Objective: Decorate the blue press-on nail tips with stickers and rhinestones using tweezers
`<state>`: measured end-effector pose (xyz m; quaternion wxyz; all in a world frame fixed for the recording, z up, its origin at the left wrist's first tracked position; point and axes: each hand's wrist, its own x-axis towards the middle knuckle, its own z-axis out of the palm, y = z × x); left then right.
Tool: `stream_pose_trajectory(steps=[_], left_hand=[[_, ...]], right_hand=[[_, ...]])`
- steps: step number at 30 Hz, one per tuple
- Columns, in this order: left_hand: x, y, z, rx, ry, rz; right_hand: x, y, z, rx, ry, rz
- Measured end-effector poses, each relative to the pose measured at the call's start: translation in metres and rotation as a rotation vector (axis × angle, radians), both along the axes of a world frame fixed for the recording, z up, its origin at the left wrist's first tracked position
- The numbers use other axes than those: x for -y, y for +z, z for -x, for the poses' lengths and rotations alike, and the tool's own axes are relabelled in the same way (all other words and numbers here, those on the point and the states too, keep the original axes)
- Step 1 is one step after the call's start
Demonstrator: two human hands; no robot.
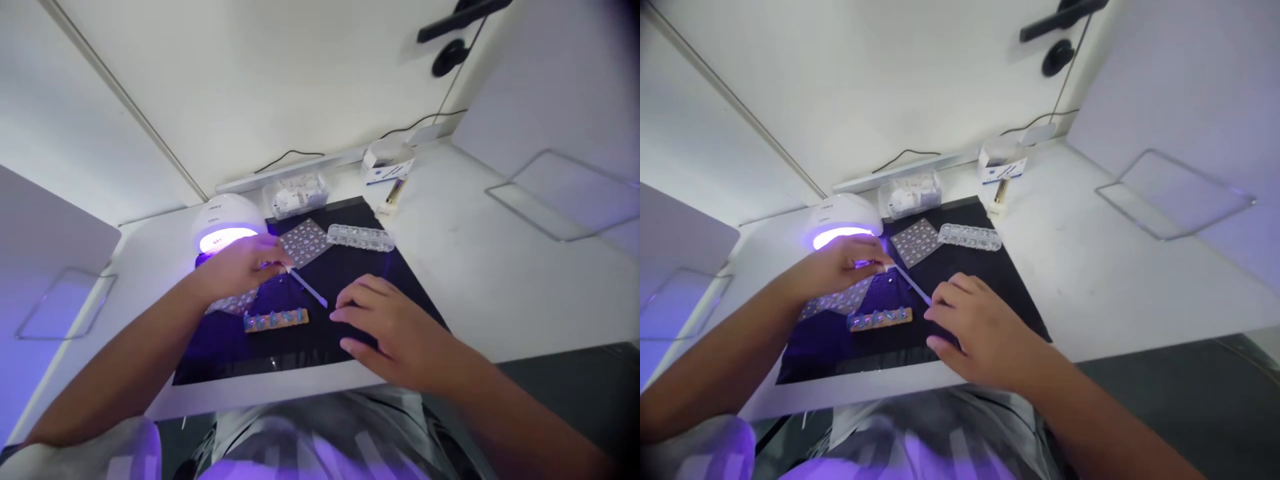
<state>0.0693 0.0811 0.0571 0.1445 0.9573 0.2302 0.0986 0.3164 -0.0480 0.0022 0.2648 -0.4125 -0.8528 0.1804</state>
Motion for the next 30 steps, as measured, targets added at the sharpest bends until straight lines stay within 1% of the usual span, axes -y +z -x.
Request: stream_pose_trajectory(steps=[3, 6, 8, 10, 13, 16, 18, 22, 26, 30], left_hand=[[0.025, -0.015, 0.017, 0.018, -0.081, 0.042], [0.032, -0.025, 0.018, -0.002, -0.117, -0.005], [0.033, -0.031, 0.015, -0.026, -0.144, -0.043], [0.034, -0.036, 0.012, -0.049, -0.180, -0.075], [0.037, -0.043, 0.008, -0.077, -0.213, -0.135], [0.040, -0.045, 0.007, -0.115, -0.233, -0.174], [0.040, -0.044, 0.007, -0.135, -0.241, -0.144], [0.036, -0.042, 0.007, -0.145, -0.257, -0.033], [0.035, -0.043, 0.005, -0.126, -0.302, -0.013], [0.035, -0.044, 0.003, -0.085, -0.291, 0.035]], right_hand=[[0.027, -0.022, 0.028, 0.035, -0.066, -0.019], [0.037, -0.040, 0.046, 0.129, -0.094, -0.025], [0.038, -0.045, 0.052, 0.177, -0.123, -0.030], [0.037, -0.045, 0.055, 0.207, -0.141, -0.029], [0.034, -0.045, 0.057, 0.239, -0.133, -0.011], [0.031, -0.046, 0.058, 0.261, -0.110, 0.011], [0.030, -0.048, 0.058, 0.267, -0.099, 0.022], [0.030, -0.048, 0.059, 0.270, -0.111, 0.028], [0.029, -0.046, 0.059, 0.273, -0.126, 0.036], [0.029, -0.045, 0.058, 0.266, -0.121, 0.033]])
